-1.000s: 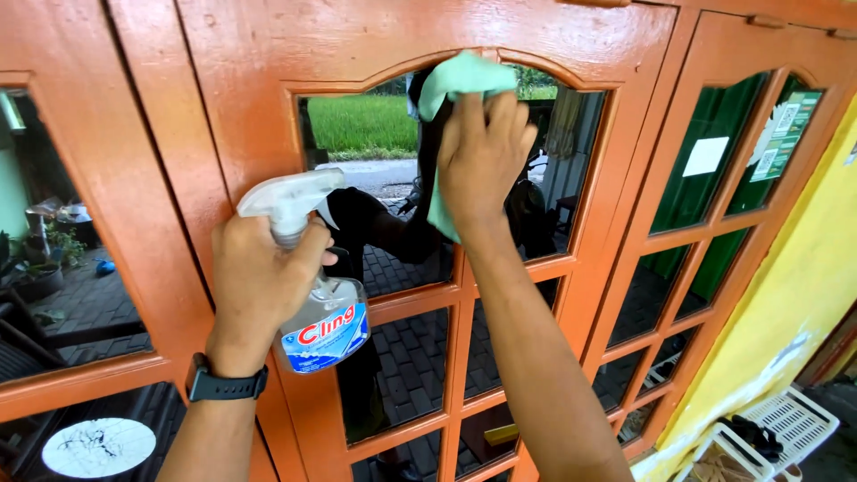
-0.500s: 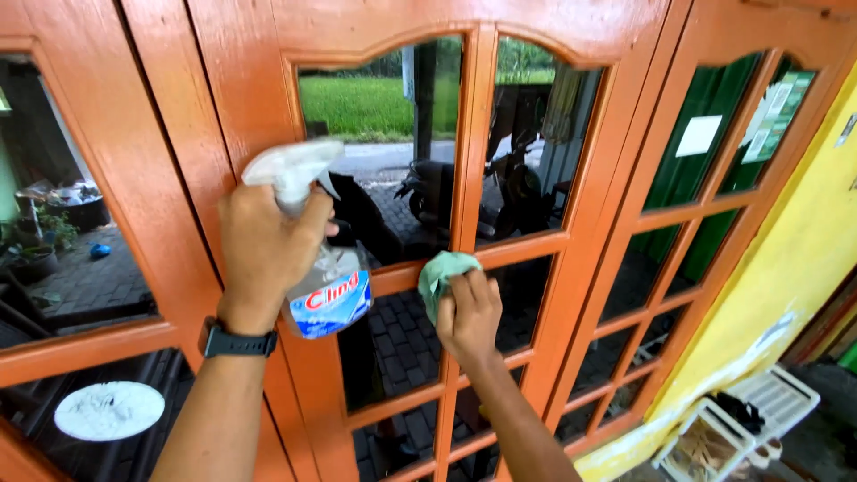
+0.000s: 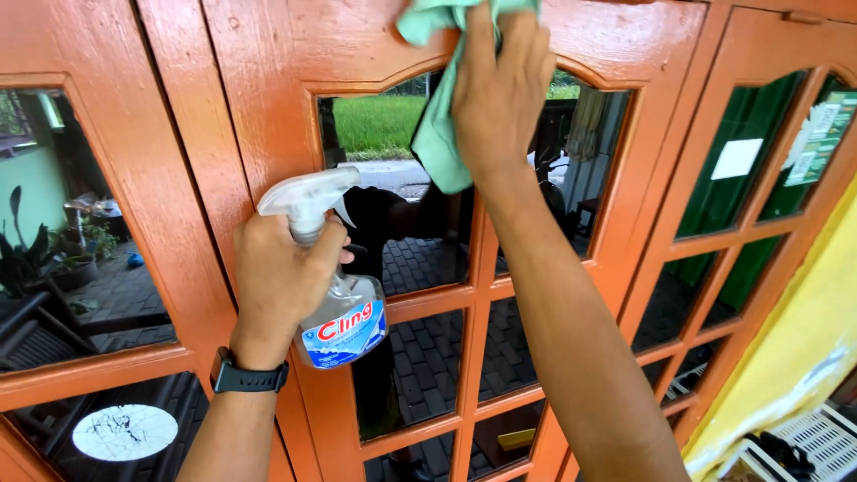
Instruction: Cleaning the glass panes of a wooden door using a spray cleaner and a cloth.
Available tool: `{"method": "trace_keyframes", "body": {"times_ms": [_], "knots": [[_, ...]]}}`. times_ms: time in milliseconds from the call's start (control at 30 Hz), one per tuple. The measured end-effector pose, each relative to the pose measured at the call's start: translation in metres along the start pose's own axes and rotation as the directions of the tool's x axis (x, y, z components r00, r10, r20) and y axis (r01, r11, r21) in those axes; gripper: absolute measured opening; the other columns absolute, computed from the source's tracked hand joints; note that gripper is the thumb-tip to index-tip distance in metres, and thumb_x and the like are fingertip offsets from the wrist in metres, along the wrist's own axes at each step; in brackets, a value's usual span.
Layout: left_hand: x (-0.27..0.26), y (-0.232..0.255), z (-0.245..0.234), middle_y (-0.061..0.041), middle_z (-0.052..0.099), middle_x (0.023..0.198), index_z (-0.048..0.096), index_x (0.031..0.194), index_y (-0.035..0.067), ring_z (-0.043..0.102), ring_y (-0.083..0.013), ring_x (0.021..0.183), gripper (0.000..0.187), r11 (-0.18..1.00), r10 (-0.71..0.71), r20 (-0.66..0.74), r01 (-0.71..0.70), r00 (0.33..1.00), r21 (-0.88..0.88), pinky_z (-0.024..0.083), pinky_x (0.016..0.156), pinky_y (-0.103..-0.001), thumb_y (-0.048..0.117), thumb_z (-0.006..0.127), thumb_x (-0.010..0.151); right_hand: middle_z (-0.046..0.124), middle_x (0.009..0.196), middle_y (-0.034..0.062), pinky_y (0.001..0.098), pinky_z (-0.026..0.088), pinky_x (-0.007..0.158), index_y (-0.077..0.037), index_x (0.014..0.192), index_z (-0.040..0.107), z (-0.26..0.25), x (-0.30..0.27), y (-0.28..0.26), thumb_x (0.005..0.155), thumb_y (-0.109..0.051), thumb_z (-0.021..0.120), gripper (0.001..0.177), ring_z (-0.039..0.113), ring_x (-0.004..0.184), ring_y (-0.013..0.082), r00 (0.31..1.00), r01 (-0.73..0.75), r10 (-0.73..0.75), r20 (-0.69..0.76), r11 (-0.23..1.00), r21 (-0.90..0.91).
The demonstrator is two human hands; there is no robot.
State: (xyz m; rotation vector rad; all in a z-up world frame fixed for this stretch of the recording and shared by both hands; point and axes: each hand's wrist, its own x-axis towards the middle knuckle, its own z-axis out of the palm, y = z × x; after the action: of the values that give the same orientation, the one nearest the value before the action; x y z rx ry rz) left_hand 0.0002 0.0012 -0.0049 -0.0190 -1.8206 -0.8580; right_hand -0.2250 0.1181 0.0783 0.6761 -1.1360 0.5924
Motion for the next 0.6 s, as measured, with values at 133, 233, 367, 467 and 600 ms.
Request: {"method": "trace_keyframes", "body": {"times_ms": [133, 233, 367, 467, 600], "knots": [[0.001, -0.004, 0.0, -0.01, 0.078, 0.08, 0.074, 0.114, -0.004, 0.078, -0.0143, 0.065, 0.029, 1.0, 0.01, -0.002, -0.01, 1.0, 0.028, 0.059, 0.055, -0.025, 0.007, 0.062, 0.09, 0.048, 0.111, 0.0131, 0.0451, 0.034, 0.086, -0.002, 0.128, 0.059, -0.014, -0.059, -0.004, 0.101, -0.007, 0.065, 0.028, 0.047, 0.101, 0.0315, 0.997, -0.041, 0.044, 0.06, 0.997, -0.063], [0.0, -0.004, 0.0, -0.009, 0.077, 0.08, 0.072, 0.113, -0.004, 0.078, -0.0147, 0.064, 0.028, 0.999, -0.036, -0.001, 0.036, 0.999, -0.007, 0.061, 0.054, -0.026, 0.007, 0.063, 0.089, 0.046, 0.106, 0.0124, 0.0444, 0.032, 0.085, -0.007, 0.125, 0.063, -0.041, -0.096, -0.019, 0.099, -0.005, 0.065, 0.026, 0.046, 0.097, 0.0308, 0.982, -0.083, 0.092, 0.167, 0.995, -0.062], [0.003, -0.006, -0.002, -0.008, 0.076, 0.083, 0.071, 0.113, -0.004, 0.077, -0.015, 0.065, 0.027, 0.999, 0.045, -0.015, -0.045, 0.999, -0.016, 0.06, 0.055, -0.026, 0.005, 0.062, 0.09, 0.045, 0.098, 0.0139, 0.0453, 0.03, 0.08, -0.006, 0.108, 0.062, -0.071, -0.144, -0.036, 0.093, -0.006, 0.064, 0.015, 0.044, 0.091, 0.0322, 0.952, -0.097, 0.099, 0.289, 0.995, -0.022], [-0.002, -0.009, 0.002, -0.009, 0.076, 0.082, 0.071, 0.109, -0.005, 0.078, -0.015, 0.066, 0.023, 0.999, 0.035, 0.005, -0.035, 0.999, -0.022, 0.061, 0.056, -0.026, 0.006, 0.063, 0.09, 0.044, 0.091, 0.013, 0.045, 0.028, 0.077, -0.006, 0.093, 0.061, -0.112, -0.186, -0.051, 0.089, -0.007, 0.063, 0.005, 0.044, 0.085, 0.0317, 0.912, -0.203, 0.169, 0.373, 0.978, 0.052], [0.0, -0.007, 0.002, -0.01, 0.076, 0.079, 0.073, 0.11, -0.007, 0.078, -0.0159, 0.065, 0.025, 0.999, 0.039, -0.008, -0.039, 0.999, 0.01, 0.059, 0.054, -0.026, 0.007, 0.063, 0.091, 0.047, 0.083, 0.0063, 0.0409, 0.029, 0.074, -0.005, 0.09, 0.065, -0.131, -0.233, -0.048, 0.089, -0.007, 0.063, 0.003, 0.041, 0.071, 0.022, 0.895, -0.262, 0.153, 0.418, 0.94, 0.217]]}}
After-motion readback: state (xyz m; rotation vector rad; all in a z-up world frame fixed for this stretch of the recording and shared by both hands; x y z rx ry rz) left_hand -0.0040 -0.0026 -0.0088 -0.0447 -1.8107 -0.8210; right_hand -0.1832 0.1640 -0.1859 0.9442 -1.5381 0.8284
